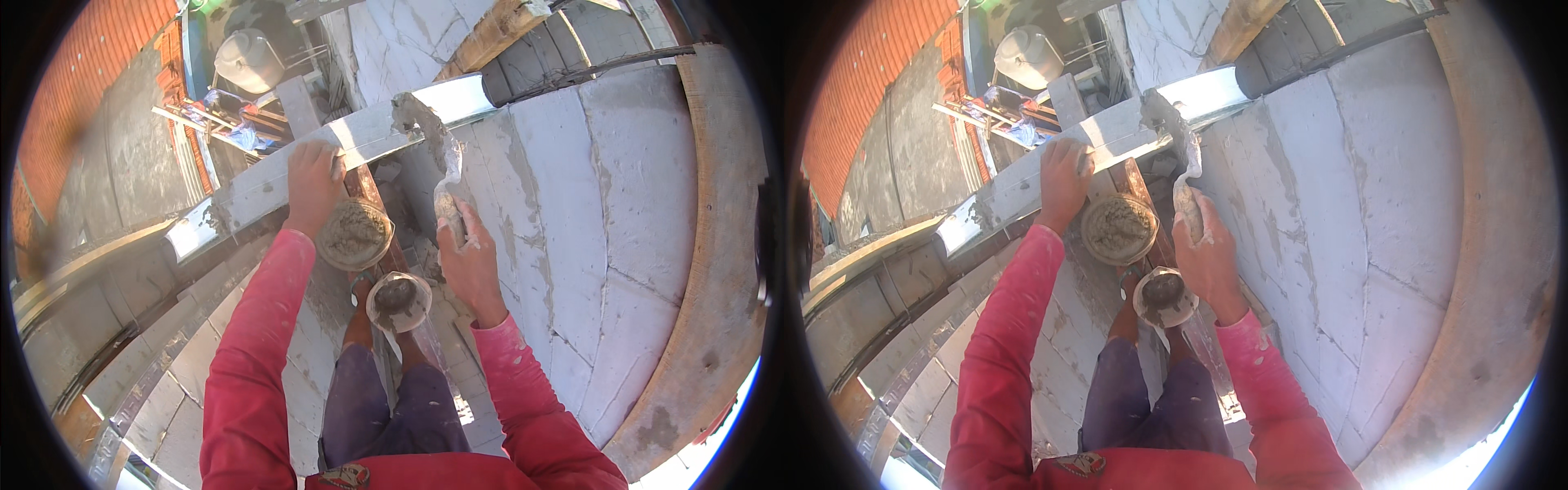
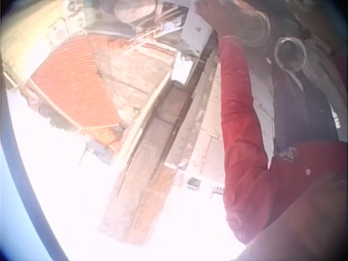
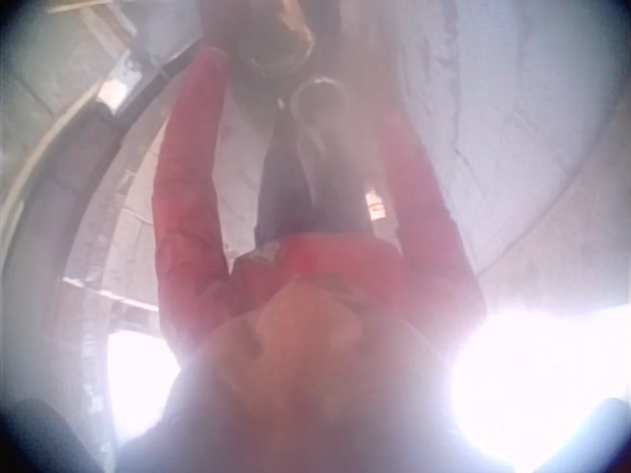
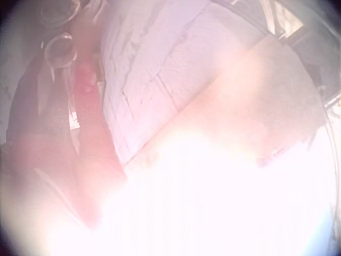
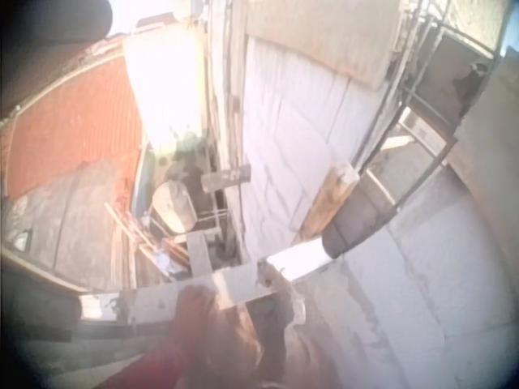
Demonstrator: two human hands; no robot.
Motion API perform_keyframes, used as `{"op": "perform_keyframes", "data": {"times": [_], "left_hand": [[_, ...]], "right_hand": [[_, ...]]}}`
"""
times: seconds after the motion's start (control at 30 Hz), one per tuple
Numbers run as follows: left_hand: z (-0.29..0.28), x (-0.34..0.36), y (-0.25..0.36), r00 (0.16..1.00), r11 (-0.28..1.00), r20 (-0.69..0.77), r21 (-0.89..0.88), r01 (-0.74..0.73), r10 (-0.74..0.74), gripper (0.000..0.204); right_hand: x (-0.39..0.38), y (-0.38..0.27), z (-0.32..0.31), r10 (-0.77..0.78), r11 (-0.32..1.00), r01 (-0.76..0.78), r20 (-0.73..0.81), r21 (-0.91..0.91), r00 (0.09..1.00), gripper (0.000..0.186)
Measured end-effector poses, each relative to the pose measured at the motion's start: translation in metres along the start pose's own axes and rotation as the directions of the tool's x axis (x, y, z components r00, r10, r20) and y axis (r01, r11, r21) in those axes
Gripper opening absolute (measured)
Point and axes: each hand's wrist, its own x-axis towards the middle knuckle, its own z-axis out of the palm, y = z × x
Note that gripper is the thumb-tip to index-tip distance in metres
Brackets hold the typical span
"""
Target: The person scoops cement from a bucket using a trowel and applies it to a white wall, smoothing the surface. The person works on a narrow wooden plank, repeatedly transferring material and spreading it along the wall.
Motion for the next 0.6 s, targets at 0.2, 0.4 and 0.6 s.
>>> {"op": "perform_keyframes", "data": {"times": [0.2, 0.4, 0.6], "left_hand": [[0.002, 0.006, -0.002, 0.998, 0.998, 0.045, -0.047, 0.034, -0.032, 0.023], [-0.003, 0.013, -0.007, 0.997, 1.0, 0.074, -0.01, -0.013, 0.013, 0.024], [0.006, 0.038, -0.004, 0.997, 0.989, -0.002, -0.128, -0.077, 0.077, 0.02]], "right_hand": [[0.006, -0.009, -0.01, 0.054, 0.998, -0.054, 0.049, -0.012, 0.997, 0.05], [0.01, -0.018, -0.029, -0.084, 0.982, 0.088, 0.03, -0.169, 0.996, 0.05], [0.046, -0.03, -0.107, -0.383, 0.637, 0.345, 0.106, -0.69, 0.918, 0.039]]}}
